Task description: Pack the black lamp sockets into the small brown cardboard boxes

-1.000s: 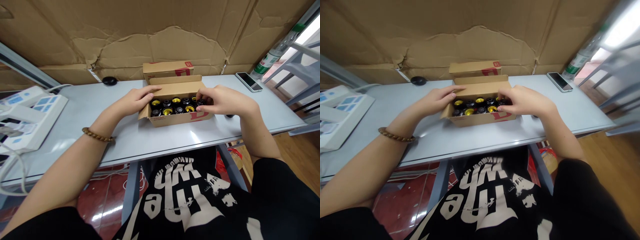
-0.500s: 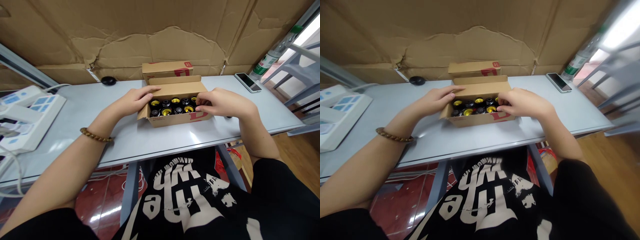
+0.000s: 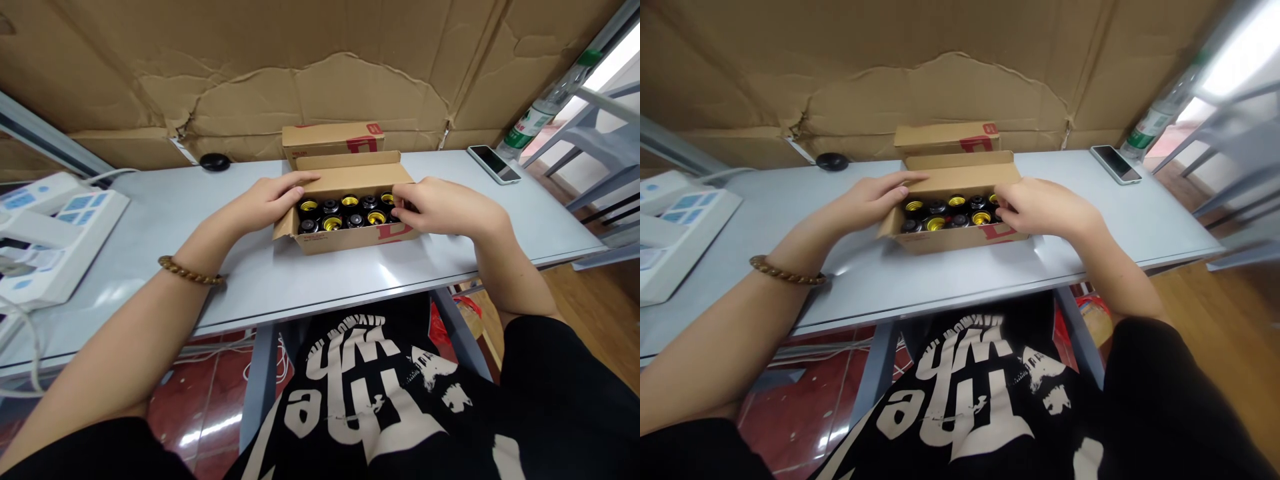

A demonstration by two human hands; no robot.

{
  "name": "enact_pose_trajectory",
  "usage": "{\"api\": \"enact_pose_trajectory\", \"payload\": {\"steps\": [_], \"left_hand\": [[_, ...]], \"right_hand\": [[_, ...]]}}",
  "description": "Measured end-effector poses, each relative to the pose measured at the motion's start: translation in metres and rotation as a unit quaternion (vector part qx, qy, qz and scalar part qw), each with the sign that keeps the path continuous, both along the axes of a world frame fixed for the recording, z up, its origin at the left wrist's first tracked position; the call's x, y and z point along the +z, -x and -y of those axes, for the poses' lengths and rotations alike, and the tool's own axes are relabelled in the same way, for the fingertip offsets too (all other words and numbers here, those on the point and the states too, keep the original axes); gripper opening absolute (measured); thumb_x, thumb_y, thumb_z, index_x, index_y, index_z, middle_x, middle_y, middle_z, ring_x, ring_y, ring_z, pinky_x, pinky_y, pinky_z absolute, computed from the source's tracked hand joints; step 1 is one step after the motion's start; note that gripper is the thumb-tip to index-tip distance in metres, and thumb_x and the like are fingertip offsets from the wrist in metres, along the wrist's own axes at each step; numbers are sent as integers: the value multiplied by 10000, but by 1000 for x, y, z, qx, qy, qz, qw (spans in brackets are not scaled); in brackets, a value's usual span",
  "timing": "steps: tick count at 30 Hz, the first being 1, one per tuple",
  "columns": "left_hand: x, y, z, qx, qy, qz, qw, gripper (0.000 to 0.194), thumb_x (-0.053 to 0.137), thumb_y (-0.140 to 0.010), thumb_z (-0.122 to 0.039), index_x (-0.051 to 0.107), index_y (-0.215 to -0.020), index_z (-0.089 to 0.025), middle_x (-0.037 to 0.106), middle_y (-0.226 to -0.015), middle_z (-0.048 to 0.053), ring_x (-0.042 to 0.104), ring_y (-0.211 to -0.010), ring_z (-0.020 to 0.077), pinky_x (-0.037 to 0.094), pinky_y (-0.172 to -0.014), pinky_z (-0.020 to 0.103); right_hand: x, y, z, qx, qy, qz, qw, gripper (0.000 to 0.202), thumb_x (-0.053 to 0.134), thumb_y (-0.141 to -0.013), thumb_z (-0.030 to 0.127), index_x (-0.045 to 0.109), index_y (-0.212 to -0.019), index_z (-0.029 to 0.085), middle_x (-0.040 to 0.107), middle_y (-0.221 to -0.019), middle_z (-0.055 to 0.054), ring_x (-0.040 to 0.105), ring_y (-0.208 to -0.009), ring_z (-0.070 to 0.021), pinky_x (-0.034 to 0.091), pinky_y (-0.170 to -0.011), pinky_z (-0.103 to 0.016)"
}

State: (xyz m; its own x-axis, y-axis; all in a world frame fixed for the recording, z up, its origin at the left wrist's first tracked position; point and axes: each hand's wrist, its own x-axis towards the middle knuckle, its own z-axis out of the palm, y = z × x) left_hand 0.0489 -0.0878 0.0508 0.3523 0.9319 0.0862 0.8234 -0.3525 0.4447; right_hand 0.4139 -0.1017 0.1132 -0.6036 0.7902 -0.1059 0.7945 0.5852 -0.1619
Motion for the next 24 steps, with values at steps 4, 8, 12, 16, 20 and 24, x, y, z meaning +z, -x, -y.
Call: {"api": "enact_pose_trajectory", "payload": {"steps": [4,8,12,16,20,24], "left_hand": [[-2,2,-2,0,-6,-11,1000,758,357,-1142,-601,611,-1772,-263,689,-1734,86,633,-1572,432,469,-1366,596],[-7,5,-5,1,-15,-17,1000,771,336,-1148,-622,603,-1778,-266,678,-1743,82,634,-1563,420,481,-1358,574],[-10,7,-6,-1,-16,-14,1000,758,332,-1153,-611,605,-1777,-279,677,-1745,73,631,-1567,416,478,-1363,573],[-6,5,-4,4,-14,-13,1000,764,342,-1149,-614,610,-1774,-267,690,-1729,93,656,-1531,436,482,-1353,616],[-2,3,-1,3,-3,-22,1000,777,341,-1143,-614,600,-1779,-251,692,-1727,101,639,-1550,444,462,-1367,622],[-2,1,0,5,-5,-17,1000,781,331,-1140,-618,605,-1772,-251,690,-1726,94,626,-1561,434,452,-1376,611]], "right_hand": [[-2,1,-2,-7,-3,-7,1000,101,603,-1012,285,502,-1006,287,665,-811,-31,549,-686,-251,336,-659,-382],[-2,2,-3,-13,12,-3,1000,75,584,-1022,301,519,-1057,290,679,-826,-31,572,-706,-263,359,-684,-387],[-5,-2,-5,-23,13,-17,1000,83,609,-1028,328,537,-1034,289,684,-810,-27,584,-701,-260,374,-689,-395],[1,-23,-14,14,13,-117,993,186,699,-1057,418,577,-1006,287,744,-878,-32,637,-757,-253,428,-714,-409],[21,-64,-23,-78,-92,-150,981,161,732,-1089,402,681,-1006,273,807,-1062,-106,716,-951,-303,505,-836,-483],[30,-103,-21,-267,-48,-52,961,198,856,-1034,371,842,-1180,238,870,-1115,-159,745,-913,-274,523,-800,-487]]}}
